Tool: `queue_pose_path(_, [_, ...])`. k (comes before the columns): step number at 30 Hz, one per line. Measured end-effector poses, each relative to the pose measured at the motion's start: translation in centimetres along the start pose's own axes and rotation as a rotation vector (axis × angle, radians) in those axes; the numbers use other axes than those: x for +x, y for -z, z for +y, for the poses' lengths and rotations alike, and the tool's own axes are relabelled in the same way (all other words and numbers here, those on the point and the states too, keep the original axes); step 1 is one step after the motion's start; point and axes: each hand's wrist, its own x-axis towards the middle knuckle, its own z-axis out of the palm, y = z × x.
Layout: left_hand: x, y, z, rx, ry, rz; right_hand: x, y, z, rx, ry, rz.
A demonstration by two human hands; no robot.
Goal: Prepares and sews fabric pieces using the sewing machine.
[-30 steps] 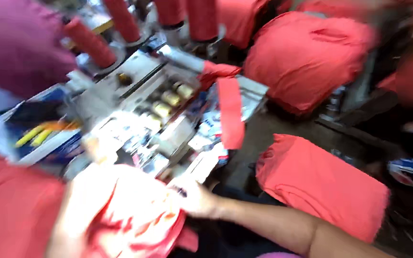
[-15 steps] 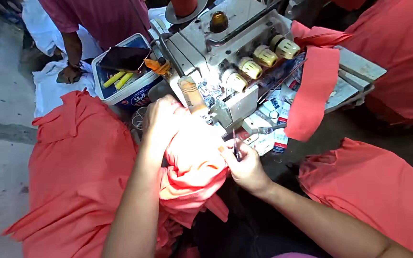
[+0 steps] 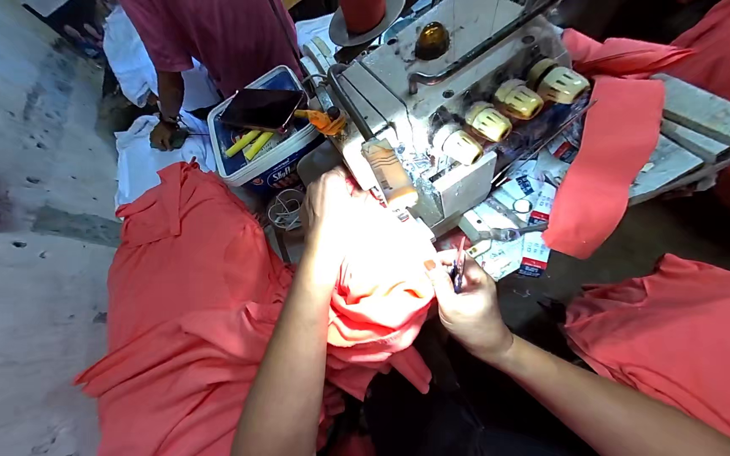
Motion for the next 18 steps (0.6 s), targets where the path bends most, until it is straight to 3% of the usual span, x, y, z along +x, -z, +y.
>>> queue_pose_path(5, [-0.1,0.2,0.7,0.007,0.067,-0.014,0.2,-0.2,0.3,0.008,-0.043,0.001])
queue_pose_path(9, [-3.3,0.4,-3.0,-0.176,0.009,0.061,0.5,0.6,0.6,0.015,-0.122,-0.098])
queue_pose_path(11, [-6.0,0.4,-5.4,-0.328,0.124,-0.082,1.2,1.6,0.1,0.006,-0.243,-0.224])
queue_pose_path(13, [-9.2,0.5,-6.9,-0.420,0.159,-0.340,1.8,2.4,0.0,0.032,-0.344,-0.323])
queue_pose_path(15, [-11.5,1.5,-6.7,-0.297,0.151,-0.508,1.7,2.5,-0.1,0.086,-0.385,-0.343])
queue_pose_path(16, [-12.5,2.7,-5.7,-0.142,0.123,-0.483,1.3,2.4,-0.3,0.116,-0.372,-0.327])
queue_pose_path(17, [-13.6,3.9,-4.8,0.047,0.034,-0.338,1.0,2.3,-0.6,0.145,-0.345,-0.306])
queue_pose_path(18, [-14.6,4.7,-4.5,0.196,-0.116,-0.082,0.7,2.1,-0.9,0.164,-0.330,-0.285])
